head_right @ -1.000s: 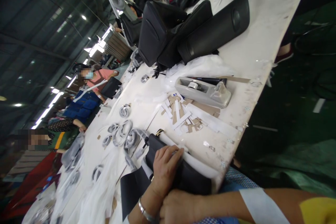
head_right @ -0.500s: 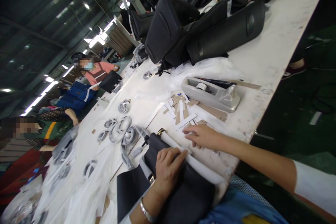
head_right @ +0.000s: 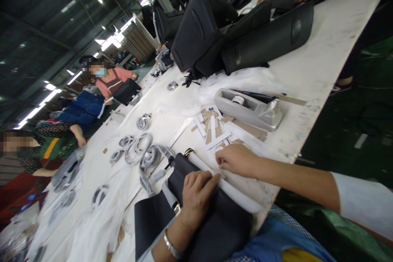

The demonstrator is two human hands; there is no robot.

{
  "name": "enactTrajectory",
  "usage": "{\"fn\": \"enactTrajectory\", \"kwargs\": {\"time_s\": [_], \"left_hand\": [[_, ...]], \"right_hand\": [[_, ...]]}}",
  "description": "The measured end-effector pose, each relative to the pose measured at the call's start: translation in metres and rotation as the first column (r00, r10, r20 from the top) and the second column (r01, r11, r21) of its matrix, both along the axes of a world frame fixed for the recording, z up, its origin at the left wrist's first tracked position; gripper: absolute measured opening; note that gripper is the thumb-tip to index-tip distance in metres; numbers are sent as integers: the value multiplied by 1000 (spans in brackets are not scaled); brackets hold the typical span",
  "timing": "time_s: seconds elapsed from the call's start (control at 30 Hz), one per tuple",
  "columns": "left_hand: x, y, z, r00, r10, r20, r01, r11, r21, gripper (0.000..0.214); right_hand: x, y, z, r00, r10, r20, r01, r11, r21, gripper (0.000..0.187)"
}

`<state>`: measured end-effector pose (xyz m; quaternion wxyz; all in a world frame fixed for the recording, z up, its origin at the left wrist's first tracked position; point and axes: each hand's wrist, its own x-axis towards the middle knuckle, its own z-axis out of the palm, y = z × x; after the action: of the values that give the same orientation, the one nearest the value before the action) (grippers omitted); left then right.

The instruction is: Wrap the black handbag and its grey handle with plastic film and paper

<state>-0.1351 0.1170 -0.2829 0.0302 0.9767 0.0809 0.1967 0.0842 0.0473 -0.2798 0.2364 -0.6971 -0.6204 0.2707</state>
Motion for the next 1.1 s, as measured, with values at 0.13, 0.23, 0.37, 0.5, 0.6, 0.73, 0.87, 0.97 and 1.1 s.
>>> {"fn": "enactTrajectory", "kwargs": {"time_s": [0.13,0.23,0.37,0.5,0.6,0.73,0.87,0.97,1.1], "left_hand": [[0,1,0,1000,-7,1,7,1000,-17,33],[0,0,0,1000,-2,18,2,1000,-24,31],[0,-1,2,999,0,49,2,999,-32,29],[0,-2,3,998,4,64,-2,1000,-26,28],[-2,-2,1,995,3,97,-2,1000,-12,27],[-4,-2,-1,993,5,117,-2,1000,-23,26],[-5,0,-2,992,7,126,-3,1000,-28,29],[-5,1,-3,992,46,119,-39,997,-62,26],[-1,4,-3,994,102,33,-94,978,-184,24]], "right_hand": [[-18,-3,3,985,19,171,-18,1000,-8,7],[-28,-3,3,969,43,244,-54,998,38,14],[-34,-7,-1,959,3,283,-24,997,68,19],[-35,-8,-8,996,-15,83,15,1000,-5,19],[-32,-5,-12,999,1,-41,-3,999,-51,22],[-23,-3,-5,981,97,-170,-125,979,-164,26],[-16,-7,8,919,-6,-395,-122,947,-297,43],[-20,-8,9,932,-73,-355,-50,944,-326,57],[-30,-9,0,988,65,-140,-86,985,-148,56]]}}
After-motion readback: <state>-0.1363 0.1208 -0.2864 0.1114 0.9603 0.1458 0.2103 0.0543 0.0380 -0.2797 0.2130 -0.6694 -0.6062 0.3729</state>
